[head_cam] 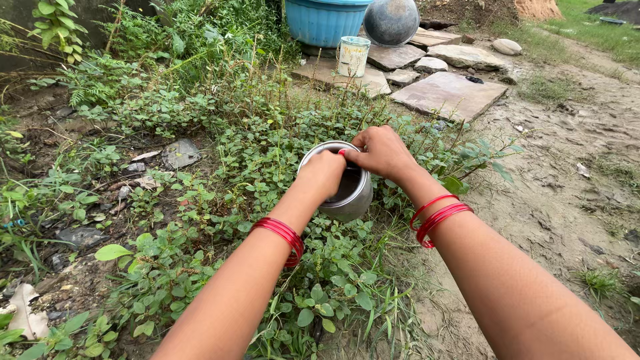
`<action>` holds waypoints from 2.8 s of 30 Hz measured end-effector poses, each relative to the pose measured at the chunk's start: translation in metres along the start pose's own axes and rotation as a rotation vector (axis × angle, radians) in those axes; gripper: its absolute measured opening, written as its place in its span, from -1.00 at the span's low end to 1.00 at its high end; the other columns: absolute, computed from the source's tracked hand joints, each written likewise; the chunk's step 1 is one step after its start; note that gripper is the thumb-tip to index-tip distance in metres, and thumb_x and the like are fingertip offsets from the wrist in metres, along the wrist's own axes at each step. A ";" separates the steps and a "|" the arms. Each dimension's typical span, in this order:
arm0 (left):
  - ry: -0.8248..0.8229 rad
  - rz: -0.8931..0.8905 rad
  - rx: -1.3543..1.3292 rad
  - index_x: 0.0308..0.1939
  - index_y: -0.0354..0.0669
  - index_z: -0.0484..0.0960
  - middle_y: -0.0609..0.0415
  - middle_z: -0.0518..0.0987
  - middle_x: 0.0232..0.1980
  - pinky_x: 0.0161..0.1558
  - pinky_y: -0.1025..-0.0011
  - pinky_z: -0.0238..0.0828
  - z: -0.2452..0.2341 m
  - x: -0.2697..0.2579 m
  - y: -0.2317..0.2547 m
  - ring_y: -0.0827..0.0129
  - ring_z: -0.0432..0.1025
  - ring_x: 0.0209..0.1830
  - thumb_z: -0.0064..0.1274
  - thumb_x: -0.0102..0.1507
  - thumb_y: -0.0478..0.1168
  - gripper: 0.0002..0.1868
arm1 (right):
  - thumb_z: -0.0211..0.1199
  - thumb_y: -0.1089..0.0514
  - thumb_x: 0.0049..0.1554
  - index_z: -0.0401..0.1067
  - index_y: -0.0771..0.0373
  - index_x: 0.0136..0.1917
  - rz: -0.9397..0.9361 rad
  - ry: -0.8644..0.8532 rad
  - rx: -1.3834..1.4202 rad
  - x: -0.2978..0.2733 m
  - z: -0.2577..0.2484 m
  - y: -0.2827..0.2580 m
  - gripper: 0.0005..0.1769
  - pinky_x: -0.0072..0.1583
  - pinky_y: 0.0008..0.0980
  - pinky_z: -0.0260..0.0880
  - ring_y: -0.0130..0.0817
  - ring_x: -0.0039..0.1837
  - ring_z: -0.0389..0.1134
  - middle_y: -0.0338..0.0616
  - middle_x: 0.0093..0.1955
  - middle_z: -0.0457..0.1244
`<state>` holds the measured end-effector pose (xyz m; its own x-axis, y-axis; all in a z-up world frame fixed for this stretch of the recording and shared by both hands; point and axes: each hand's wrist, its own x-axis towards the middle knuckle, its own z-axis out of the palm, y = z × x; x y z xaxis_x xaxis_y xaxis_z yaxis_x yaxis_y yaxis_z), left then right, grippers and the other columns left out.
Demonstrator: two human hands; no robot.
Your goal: The person fills a metal pot with water from a white container and pours it onto several green plants in an outdoor garden.
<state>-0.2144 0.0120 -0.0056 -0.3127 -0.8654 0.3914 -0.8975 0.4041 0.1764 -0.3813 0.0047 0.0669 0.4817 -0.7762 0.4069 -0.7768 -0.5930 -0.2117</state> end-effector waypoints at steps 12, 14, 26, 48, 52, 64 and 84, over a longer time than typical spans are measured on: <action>-0.629 -0.401 -0.717 -0.28 -0.49 0.74 -0.22 0.73 -0.30 -0.30 0.43 0.59 -0.130 -0.028 -0.014 0.26 0.64 -0.40 0.16 0.19 -0.51 -0.92 | 0.38 -0.27 0.00 0.67 0.06 -0.21 0.286 0.049 -0.137 -0.029 -0.018 0.051 -0.61 -0.10 -0.05 0.43 -0.03 -0.25 0.44 0.02 -0.37 0.37; -0.685 -0.432 -0.773 -0.30 -0.46 0.74 -0.21 0.74 -0.31 -0.28 0.41 0.59 -0.119 -0.025 -0.025 0.25 0.67 -0.40 0.13 0.18 -0.53 -0.91 | 0.39 -0.28 0.02 0.64 0.15 -0.26 0.330 0.069 -0.155 -0.032 -0.024 0.059 -0.55 -0.10 -0.05 0.43 -0.03 -0.24 0.43 0.03 -0.37 0.36; -0.206 0.137 -0.332 -0.27 -0.01 0.81 0.01 0.75 -0.20 -0.05 0.31 0.59 -0.035 0.017 0.026 0.25 0.65 -0.20 0.22 -0.03 -0.33 -0.74 | 0.31 -0.21 0.07 0.59 0.22 -0.31 -0.022 -0.156 -0.087 -0.025 -0.039 0.052 -0.55 -0.18 -0.15 0.37 -0.11 -0.36 0.36 0.02 -0.43 0.32; -0.782 -0.137 -0.612 -0.18 -0.46 0.74 -0.16 0.75 -0.26 -0.29 0.45 0.67 -0.148 -0.003 0.050 0.31 0.64 -0.38 0.14 0.21 -0.47 -0.86 | 0.30 -0.18 0.08 0.63 0.20 -0.30 0.123 -0.281 -0.103 -0.033 -0.036 0.068 -0.58 -0.17 -0.19 0.43 -0.21 -0.36 0.42 -0.03 -0.43 0.37; -0.794 -0.136 -0.752 -0.17 -0.47 0.72 -0.15 0.76 -0.25 -0.26 0.47 0.59 -0.156 -0.007 0.025 0.35 0.68 -0.36 0.06 0.24 -0.46 -0.84 | 0.32 -0.17 0.07 0.67 0.18 -0.25 0.177 -0.238 -0.123 -0.042 -0.044 0.076 -0.61 -0.11 -0.23 0.47 -0.23 -0.34 0.45 -0.01 -0.39 0.40; -0.411 0.133 -0.069 -0.34 -0.01 0.82 0.10 0.74 -0.29 -0.15 0.32 0.58 -0.093 0.021 0.040 0.30 0.63 -0.30 0.32 0.08 -0.24 -0.91 | 0.32 -0.15 0.07 0.65 0.18 -0.23 0.037 -0.295 -0.044 -0.034 -0.034 0.074 -0.63 -0.13 -0.26 0.45 -0.31 -0.33 0.43 -0.08 -0.37 0.40; -0.675 -0.079 -0.345 -0.32 -0.25 0.82 0.02 0.76 -0.34 -0.34 0.43 0.64 -0.076 0.019 0.049 0.42 0.64 -0.46 0.17 0.14 -0.42 -0.87 | 0.29 -0.16 0.09 0.61 0.20 -0.29 0.027 -0.245 -0.120 -0.018 -0.007 0.050 -0.60 -0.09 -0.10 0.44 -0.02 -0.27 0.43 0.09 -0.37 0.36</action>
<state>-0.2409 0.0384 0.0788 -0.4738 -0.8439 -0.2516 -0.8115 0.3074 0.4970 -0.4318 -0.0100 0.0555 0.5326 -0.8286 0.1724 -0.8262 -0.5532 -0.1067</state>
